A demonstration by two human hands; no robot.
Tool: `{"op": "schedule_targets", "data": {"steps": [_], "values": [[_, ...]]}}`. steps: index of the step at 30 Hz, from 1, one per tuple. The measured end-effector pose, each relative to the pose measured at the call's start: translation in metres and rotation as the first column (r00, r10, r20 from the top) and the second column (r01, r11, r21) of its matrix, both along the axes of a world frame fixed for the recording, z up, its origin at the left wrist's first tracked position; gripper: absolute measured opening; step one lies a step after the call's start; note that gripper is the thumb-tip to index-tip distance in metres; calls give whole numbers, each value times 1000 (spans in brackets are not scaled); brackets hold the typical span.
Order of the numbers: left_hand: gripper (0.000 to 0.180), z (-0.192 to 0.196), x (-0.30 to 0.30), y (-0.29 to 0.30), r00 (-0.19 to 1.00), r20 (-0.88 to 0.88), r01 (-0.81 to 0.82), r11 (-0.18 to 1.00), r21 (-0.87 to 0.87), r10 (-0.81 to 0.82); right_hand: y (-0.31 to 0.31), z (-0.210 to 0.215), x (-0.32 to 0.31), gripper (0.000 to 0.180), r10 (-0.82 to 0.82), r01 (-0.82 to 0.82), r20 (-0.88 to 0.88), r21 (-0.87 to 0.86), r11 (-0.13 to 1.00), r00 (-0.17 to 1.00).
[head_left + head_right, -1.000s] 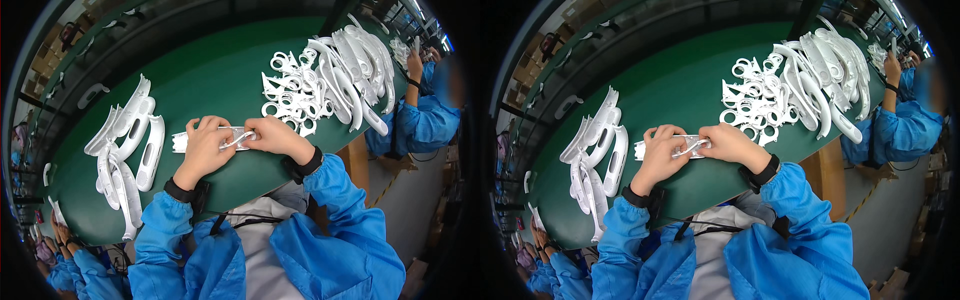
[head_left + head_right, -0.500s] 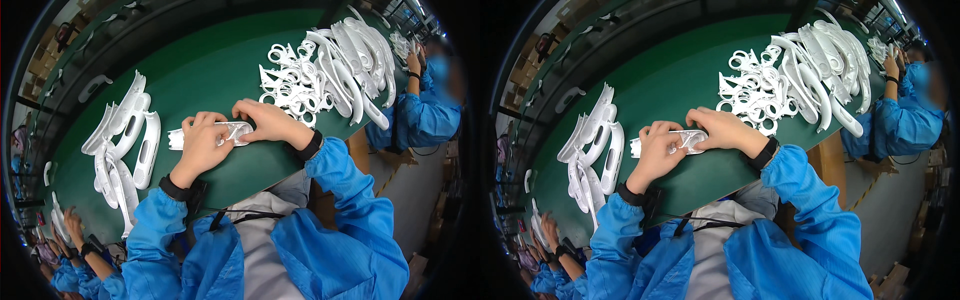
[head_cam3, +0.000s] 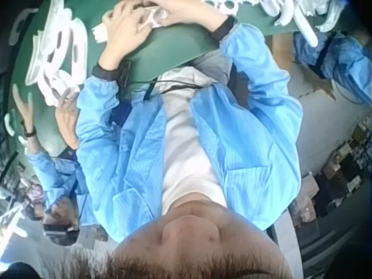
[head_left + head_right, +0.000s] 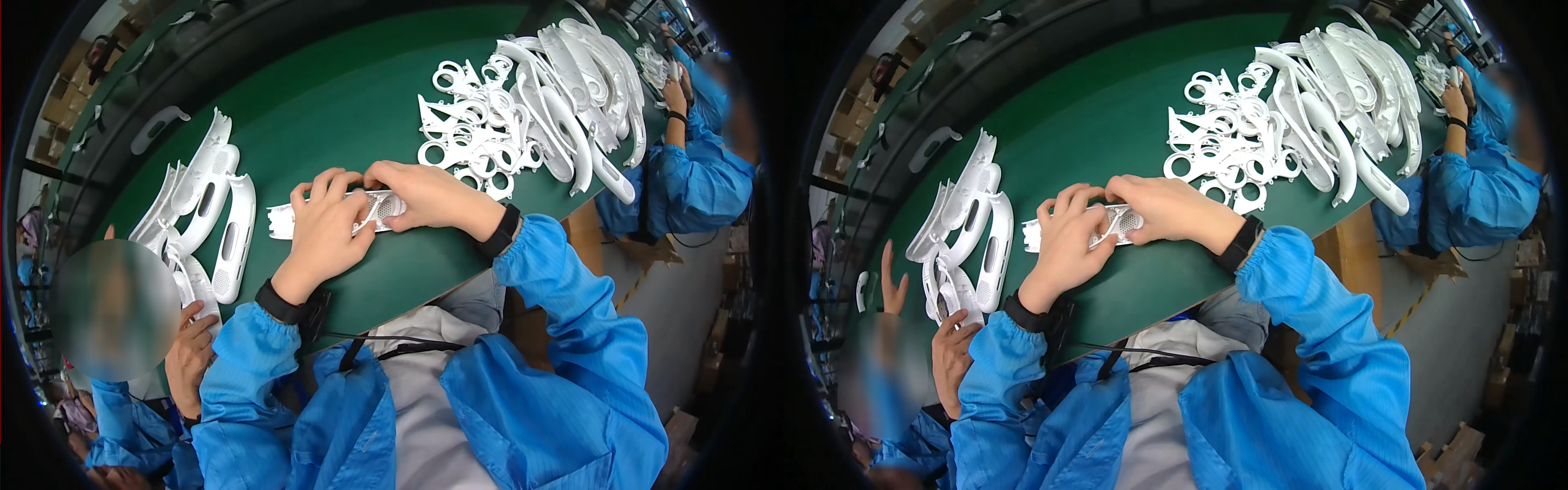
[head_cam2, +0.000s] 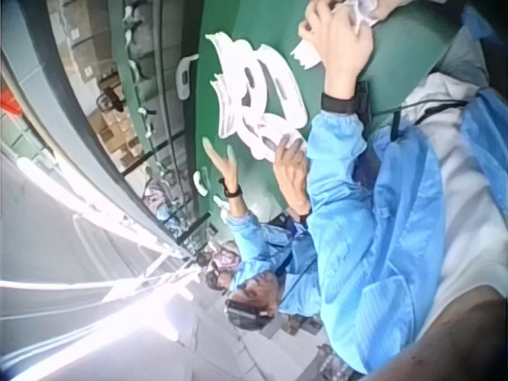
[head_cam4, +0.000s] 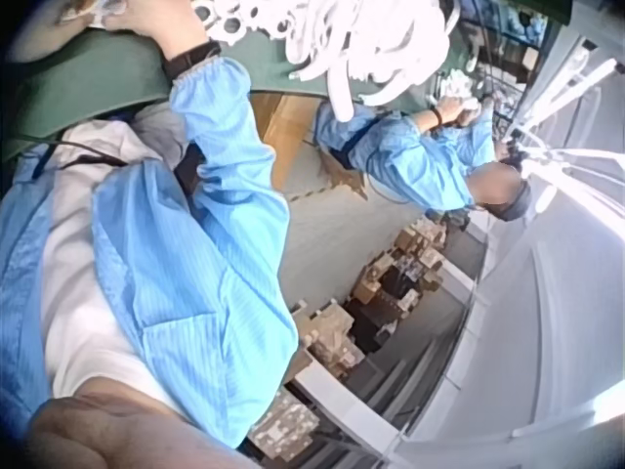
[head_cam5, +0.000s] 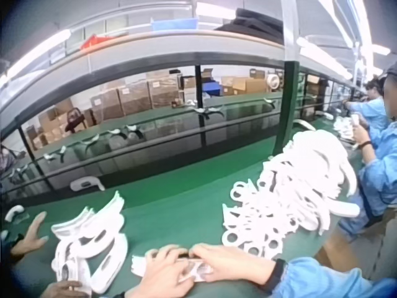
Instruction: Assembling and inspecting white plastic components at a factory assembly line.
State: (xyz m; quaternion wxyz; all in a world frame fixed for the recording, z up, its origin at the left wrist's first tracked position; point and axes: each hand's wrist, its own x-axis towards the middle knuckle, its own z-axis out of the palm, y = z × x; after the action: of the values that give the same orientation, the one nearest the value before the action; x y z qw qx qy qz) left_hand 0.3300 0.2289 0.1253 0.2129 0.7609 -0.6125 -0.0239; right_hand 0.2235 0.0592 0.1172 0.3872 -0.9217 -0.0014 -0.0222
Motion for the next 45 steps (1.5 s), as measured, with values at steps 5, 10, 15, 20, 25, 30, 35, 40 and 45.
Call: {"op": "schedule_targets", "data": {"steps": [5,10,15,20,25,30,35,40,45], "values": [[16,5,-15,-6,978,-105,-179,983,34,182,-3,-9,8,37,80,-85,-49,-101,991,996],[24,12,-9,-10,979,15,-197,918,343,205,-1,-5,8,40,55,-69,-125,-113,991,991],[27,7,-4,-8,987,89,-154,956,251,135,-4,-5,15,37,122,-121,-8,-185,975,993],[21,1,-6,-18,982,83,-181,961,208,167,-19,-7,19,39,72,-71,-71,9,997,995],[13,-16,-4,-15,975,-14,-215,960,182,221,-16,-7,28,26,125,-122,-79,45,992,989],[55,-1,-8,-4,988,-54,-143,988,51,145,-15,-8,18,27,-17,23,-40,168,985,999],[39,36,-4,41,892,-401,-386,812,-439,208,-71,1,23,20,-309,298,0,264,917,951],[23,-34,3,28,772,-590,-491,813,-314,238,-136,-31,114,27,-412,391,-62,470,791,909],[17,-45,26,25,757,-602,-489,831,-264,254,-132,-9,186,31,-428,527,-307,486,697,850]]}}
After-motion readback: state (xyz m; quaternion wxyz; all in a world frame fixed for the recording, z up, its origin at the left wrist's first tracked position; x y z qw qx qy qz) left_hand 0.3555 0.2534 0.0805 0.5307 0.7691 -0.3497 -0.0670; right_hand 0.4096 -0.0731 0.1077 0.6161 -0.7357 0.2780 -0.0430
